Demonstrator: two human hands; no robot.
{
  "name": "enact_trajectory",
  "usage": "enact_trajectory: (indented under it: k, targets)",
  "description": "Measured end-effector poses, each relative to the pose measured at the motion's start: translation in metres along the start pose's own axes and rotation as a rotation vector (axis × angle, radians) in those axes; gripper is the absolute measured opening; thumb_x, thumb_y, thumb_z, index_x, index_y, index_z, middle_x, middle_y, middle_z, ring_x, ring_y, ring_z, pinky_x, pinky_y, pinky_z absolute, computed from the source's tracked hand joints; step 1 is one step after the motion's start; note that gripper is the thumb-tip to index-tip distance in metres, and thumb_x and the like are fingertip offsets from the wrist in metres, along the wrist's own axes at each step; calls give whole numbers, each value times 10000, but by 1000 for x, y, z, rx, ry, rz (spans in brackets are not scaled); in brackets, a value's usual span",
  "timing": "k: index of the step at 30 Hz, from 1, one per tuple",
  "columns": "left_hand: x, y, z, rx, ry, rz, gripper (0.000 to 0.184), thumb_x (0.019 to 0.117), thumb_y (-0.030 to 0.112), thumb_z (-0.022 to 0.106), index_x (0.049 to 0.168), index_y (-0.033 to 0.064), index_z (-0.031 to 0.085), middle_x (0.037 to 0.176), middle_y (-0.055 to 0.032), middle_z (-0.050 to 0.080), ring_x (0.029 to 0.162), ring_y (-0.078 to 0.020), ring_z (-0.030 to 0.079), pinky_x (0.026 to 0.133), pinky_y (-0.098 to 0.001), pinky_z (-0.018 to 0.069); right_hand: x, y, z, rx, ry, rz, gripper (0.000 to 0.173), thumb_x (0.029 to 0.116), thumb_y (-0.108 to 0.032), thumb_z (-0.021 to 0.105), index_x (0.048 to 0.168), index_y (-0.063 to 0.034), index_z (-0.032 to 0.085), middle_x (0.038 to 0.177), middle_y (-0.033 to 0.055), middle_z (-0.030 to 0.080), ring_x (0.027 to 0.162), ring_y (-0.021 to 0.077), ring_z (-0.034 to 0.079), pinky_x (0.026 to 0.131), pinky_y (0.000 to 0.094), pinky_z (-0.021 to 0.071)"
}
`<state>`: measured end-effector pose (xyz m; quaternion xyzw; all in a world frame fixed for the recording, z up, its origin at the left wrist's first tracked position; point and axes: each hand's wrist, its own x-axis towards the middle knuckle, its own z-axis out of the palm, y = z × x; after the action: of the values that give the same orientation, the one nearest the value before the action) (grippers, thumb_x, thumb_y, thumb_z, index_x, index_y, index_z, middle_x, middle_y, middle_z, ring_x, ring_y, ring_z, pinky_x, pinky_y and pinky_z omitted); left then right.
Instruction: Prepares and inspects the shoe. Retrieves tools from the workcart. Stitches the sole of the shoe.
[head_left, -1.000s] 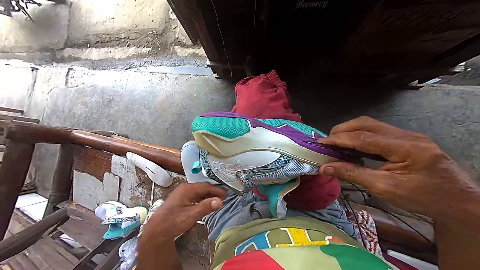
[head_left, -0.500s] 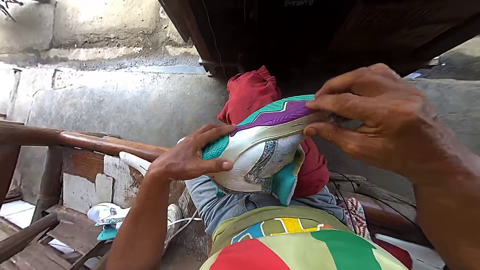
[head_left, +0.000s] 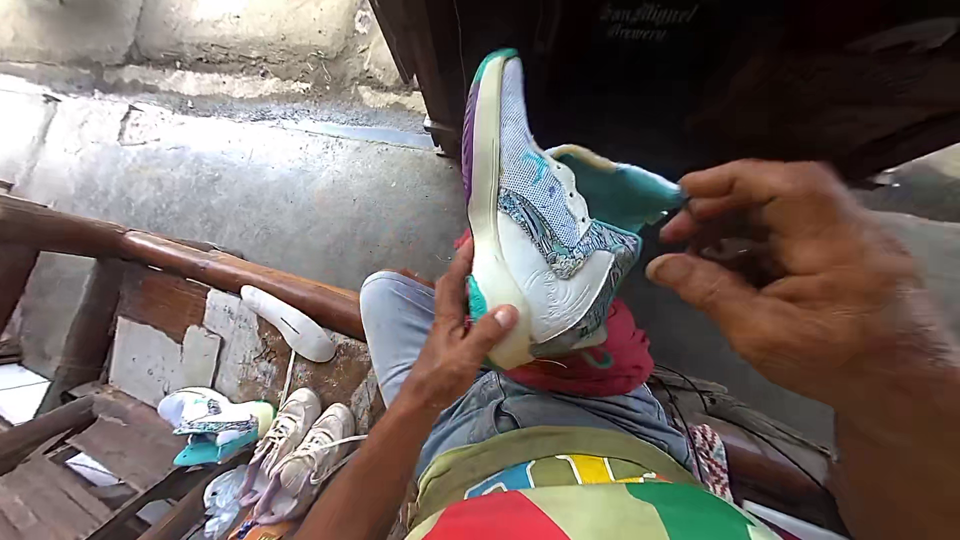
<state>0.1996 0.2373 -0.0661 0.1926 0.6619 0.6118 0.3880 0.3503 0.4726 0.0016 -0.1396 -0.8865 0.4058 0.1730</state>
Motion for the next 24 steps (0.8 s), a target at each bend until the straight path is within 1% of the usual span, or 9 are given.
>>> enact_trajectory:
  k: [2, 4, 6, 8, 12, 16, 19, 22, 24]
  targets:
    - [1, -23, 18, 103, 25, -29, 1031, 820, 478, 800, 1645, 287, 212, 1578, -119, 348, 1297, -230, 541, 997, -446, 551, -13, 0, 10, 55, -81, 135, 486, 981, -316, 639, 1425, -164, 510, 1101, -7, 640, 847, 73, 648, 681, 272, 590]
    - [-1, -31, 28, 109, 37, -42, 1082, 790, 466, 838, 1649, 307, 199, 1617, -119, 278, 1351, -235, 499, 1013, -426, 552, -28, 0, 16, 56, -127, 185, 416, 975, -286, 610, 1378, -198, 555, 1106, -41, 624, 831, 39, 639, 661, 244, 588]
    - [-1, -30, 32, 88, 52, -17, 1090, 784, 441, 856, 1647, 301, 204, 1623, -117, 281, 1353, -233, 510, 994, -415, 574, -39, 1, 21, 19, -146, 119, 339, 1010, -260, 562, 1333, -181, 627, 1120, -45, 592, 836, 8, 599, 650, 202, 550]
    - [-3, -29, 35, 87, 58, 9, 1110, 773, 435, 876, 1643, 281, 204, 1618, -114, 285, 1339, -227, 522, 984, -405, 579, -47, 2, 28, -19, -150, 64, 352, 1041, -252, 547, 1367, -162, 645, 1113, -24, 590, 840, 5, 594, 661, 182, 542]
    - [-8, -35, 36, 100, 22, 34, 1203, 761, 404, 904, 1661, 255, 121, 1664, -134, 215, 1395, -255, 480, 1034, -428, 560, -57, 3, 38, -60, -150, 25, 423, 1053, -272, 548, 1450, -128, 579, 986, -9, 652, 766, 28, 590, 627, 205, 512]
    - [-11, -38, 37, 7, 7, 38, 1230, 774, 265, 916, 1667, 238, 70, 1667, -147, 198, 1378, -295, 512, 1007, -437, 599, -62, 3, 44, -99, -125, -12, 392, 1051, -248, 518, 1395, -118, 653, 820, -12, 571, 644, 54, 508, 515, 223, 397]
    - [-13, -39, 38, 3, 4, 44, 1229, 782, 255, 911, 1667, 223, 60, 1670, -155, 182, 1384, -295, 508, 1016, -438, 592, -62, 2, 45, -101, -152, -22, 411, 1045, -231, 504, 1422, -135, 637, 821, -12, 563, 644, 55, 498, 515, 220, 386]
    - [-13, -39, 38, 16, -4, 46, 1230, 779, 261, 913, 1668, 219, 64, 1677, -161, 163, 1400, -298, 490, 1031, -439, 581, -61, 3, 49, -96, -168, -45, 392, 1035, -207, 507, 1381, -121, 670, 839, 2, 598, 665, 59, 529, 532, 218, 412]
    - [-14, -39, 38, 6, -7, 48, 1228, 779, 253, 913, 1667, 228, 64, 1674, -168, 160, 1405, -307, 481, 1034, -444, 578, -61, 4, 52, -112, -178, -59, 395, 1028, -200, 498, 1369, -116, 679, 825, 1, 592, 661, 66, 523, 527, 222, 399]
